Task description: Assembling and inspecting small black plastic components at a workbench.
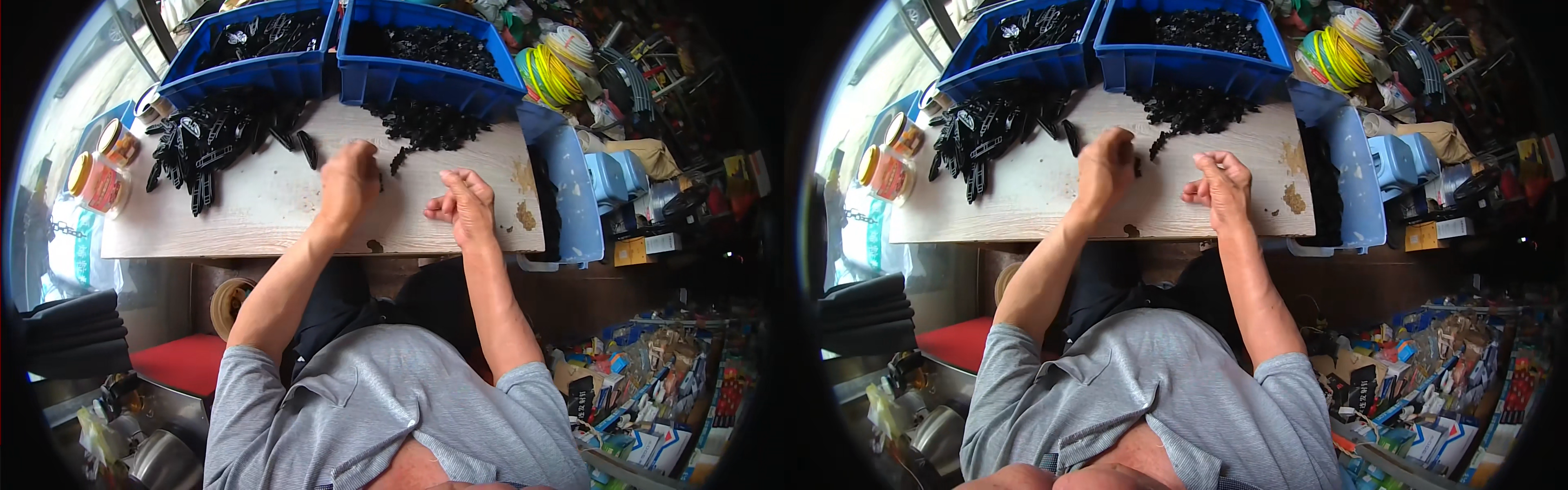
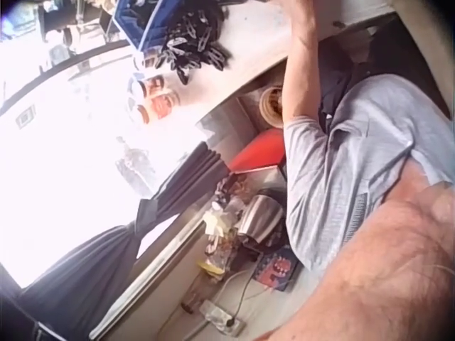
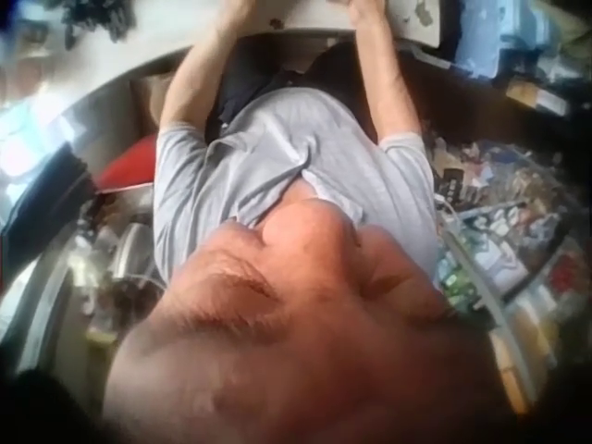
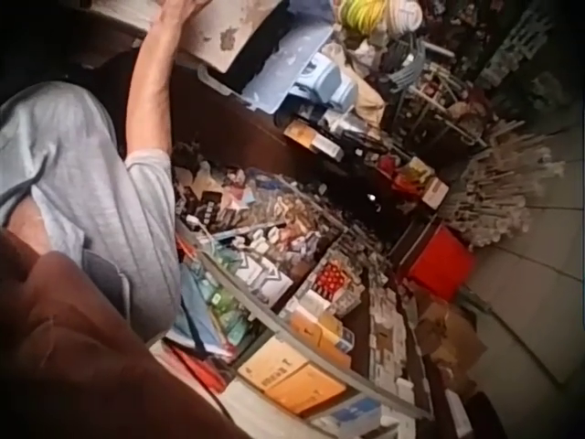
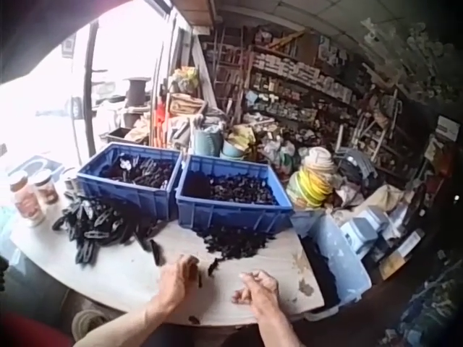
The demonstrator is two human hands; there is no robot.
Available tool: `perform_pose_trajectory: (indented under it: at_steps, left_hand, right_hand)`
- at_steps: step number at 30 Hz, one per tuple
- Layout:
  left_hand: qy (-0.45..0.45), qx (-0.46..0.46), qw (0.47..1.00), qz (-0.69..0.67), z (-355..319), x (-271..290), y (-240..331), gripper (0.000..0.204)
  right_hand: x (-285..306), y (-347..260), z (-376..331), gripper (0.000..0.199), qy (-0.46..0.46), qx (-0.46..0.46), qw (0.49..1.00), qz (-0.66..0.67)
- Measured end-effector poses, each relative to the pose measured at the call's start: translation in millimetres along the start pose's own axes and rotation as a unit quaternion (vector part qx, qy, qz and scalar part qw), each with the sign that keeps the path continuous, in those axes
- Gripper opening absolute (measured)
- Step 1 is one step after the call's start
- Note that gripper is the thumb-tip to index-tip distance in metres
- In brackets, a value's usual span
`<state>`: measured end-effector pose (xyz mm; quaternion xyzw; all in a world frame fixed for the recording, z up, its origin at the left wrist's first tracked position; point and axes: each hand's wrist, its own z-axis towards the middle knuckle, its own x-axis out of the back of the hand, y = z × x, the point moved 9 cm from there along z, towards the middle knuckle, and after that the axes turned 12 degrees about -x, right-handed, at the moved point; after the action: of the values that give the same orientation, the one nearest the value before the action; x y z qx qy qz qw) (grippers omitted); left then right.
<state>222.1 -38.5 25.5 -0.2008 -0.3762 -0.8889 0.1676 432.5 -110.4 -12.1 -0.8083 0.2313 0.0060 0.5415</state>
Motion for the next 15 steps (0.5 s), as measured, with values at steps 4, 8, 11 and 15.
perform_pose_trajectory:
  at_steps: [4, 8, 11, 15]
  left_hand:
    - [-0.066, -0.118, 0.976, 0.168, -5.6, -4.0, 26.3, 0.025]
    - [-0.019, -0.112, 0.985, 0.133, -7.4, 15.2, 30.5, 0.027]
    - [-0.029, -0.113, 0.984, 0.133, -15.0, 22.4, 36.6, 0.023]
    - [-0.112, -0.124, 0.972, 0.166, -24.1, 5.6, 34.6, 0.017]
  right_hand:
    - [-15.6, 6.7, 1.8, 0.018, 0.022, -0.024, 0.996, -0.088]
    - [-14.8, 8.6, 3.3, 0.019, 0.019, -0.025, 0.995, -0.093]
    - [-18.0, 6.1, 1.5, 0.019, 0.013, -0.021, 0.994, -0.102]
    - [-19.5, 2.9, -0.7, 0.02, 0.034, -0.029, 0.992, -0.117]
